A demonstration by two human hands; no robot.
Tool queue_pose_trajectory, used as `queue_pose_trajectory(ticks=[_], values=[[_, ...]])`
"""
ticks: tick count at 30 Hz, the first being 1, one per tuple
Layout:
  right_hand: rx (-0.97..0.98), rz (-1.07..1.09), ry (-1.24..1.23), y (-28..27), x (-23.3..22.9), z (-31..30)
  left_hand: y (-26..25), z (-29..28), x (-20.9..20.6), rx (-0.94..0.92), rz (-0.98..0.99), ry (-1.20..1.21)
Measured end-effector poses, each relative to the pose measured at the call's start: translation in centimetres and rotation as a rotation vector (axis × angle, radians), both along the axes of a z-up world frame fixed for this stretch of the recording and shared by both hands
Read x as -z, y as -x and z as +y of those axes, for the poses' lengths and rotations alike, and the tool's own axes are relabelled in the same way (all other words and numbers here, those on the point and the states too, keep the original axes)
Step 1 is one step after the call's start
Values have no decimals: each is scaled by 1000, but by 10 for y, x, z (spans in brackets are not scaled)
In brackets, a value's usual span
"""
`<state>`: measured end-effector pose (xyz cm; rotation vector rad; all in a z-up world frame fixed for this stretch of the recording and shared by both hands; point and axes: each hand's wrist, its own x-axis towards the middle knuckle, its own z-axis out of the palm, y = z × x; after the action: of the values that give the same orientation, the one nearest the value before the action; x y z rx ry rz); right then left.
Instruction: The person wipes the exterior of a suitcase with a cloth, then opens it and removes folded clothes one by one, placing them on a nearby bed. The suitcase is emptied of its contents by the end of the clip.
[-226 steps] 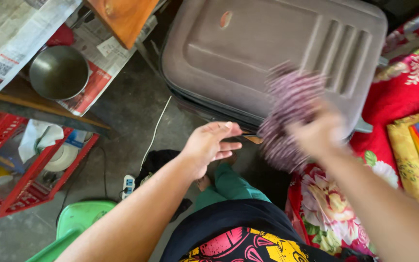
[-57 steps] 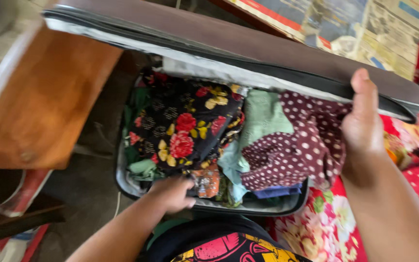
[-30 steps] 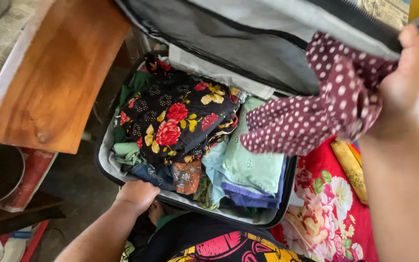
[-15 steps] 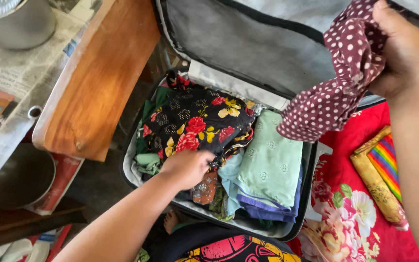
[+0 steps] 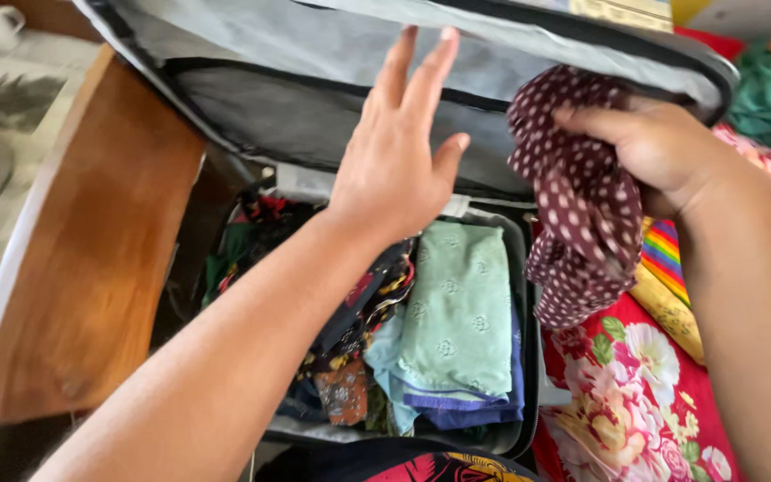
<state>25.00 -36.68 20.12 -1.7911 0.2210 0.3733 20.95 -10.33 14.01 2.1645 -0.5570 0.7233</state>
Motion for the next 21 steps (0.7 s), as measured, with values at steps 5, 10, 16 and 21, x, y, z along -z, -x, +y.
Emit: queue_pose_trajectory(ticks=[5, 10, 16, 21], values=[[-246, -40, 541, 21, -3, -57, -20, -12, -6, 17, 47, -5], [-299, -265, 384, 35, -20, -136, -35, -20, -7, 16, 65, -25], [24, -814, 531, 9, -24, -130, -72, -20, -19, -90, 73, -157], [105, -1328, 780, -21, -15, -81, -106, -14, -37, -104, 174, -279]])
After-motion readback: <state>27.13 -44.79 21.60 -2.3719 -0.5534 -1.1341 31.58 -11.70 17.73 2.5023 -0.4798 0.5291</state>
